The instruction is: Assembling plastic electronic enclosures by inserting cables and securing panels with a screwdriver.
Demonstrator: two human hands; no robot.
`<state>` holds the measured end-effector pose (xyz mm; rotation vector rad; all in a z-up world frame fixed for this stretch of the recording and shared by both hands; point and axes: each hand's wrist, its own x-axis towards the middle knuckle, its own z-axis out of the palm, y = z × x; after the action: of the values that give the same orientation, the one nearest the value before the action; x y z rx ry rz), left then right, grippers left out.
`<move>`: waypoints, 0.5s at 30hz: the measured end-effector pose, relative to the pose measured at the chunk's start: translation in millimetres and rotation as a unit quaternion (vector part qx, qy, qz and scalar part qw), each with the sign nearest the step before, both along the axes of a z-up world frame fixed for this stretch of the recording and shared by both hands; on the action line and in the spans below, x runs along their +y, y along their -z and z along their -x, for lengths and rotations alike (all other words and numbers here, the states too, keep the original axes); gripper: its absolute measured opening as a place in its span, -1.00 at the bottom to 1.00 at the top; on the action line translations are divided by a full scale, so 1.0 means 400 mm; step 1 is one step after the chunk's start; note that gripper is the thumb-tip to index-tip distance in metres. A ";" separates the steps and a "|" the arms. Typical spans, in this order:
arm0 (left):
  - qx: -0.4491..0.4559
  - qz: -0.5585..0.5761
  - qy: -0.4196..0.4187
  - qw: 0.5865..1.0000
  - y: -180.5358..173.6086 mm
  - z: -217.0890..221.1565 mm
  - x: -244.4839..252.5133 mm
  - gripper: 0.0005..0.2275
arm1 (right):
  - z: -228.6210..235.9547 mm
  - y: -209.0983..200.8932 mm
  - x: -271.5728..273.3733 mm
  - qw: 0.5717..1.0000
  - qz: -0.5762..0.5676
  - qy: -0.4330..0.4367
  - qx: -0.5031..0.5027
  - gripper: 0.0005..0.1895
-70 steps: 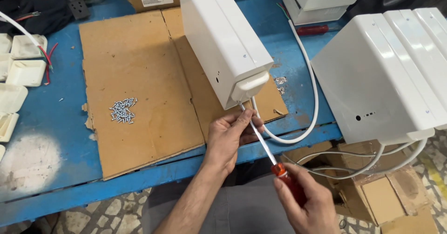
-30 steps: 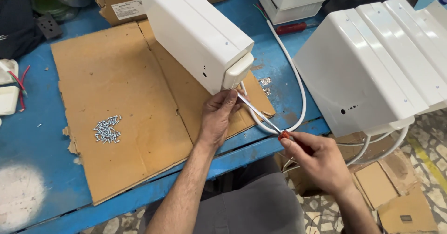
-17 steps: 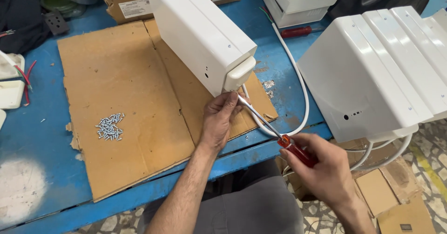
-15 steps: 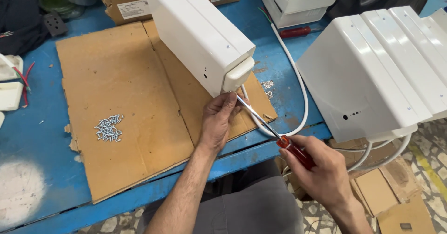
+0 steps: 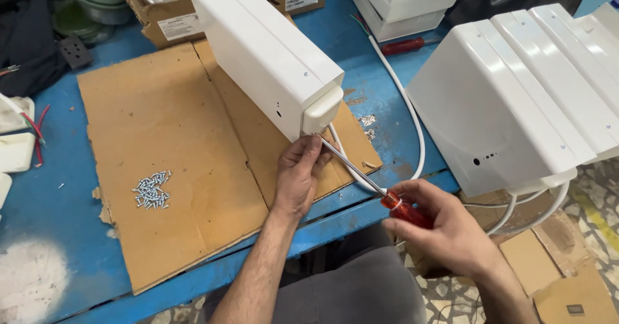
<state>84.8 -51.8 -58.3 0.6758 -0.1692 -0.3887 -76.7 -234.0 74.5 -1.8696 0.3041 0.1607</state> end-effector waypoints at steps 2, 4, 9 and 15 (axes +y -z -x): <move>-0.021 -0.009 -0.016 1.000 -0.001 0.005 0.000 -0.86 | -0.001 -0.036 0.030 0.986 0.149 0.050 0.053 -0.58; -0.019 -0.013 -0.023 0.999 -0.003 0.007 -0.003 -0.86 | 0.014 -0.027 0.041 0.987 0.139 0.073 0.036 -0.61; 0.025 -0.008 -0.015 1.000 0.008 -0.002 0.002 -0.89 | 0.034 -0.018 0.061 0.980 0.175 0.082 -0.045 -0.64; 0.037 0.024 0.044 0.998 0.016 -0.002 0.028 -0.87 | 0.028 -0.022 0.039 0.984 -0.004 0.137 0.110 -0.66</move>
<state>85.5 -40.5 -64.5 0.6064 -0.1374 -0.4930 -87.9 -218.2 83.3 -1.7838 0.7088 0.1797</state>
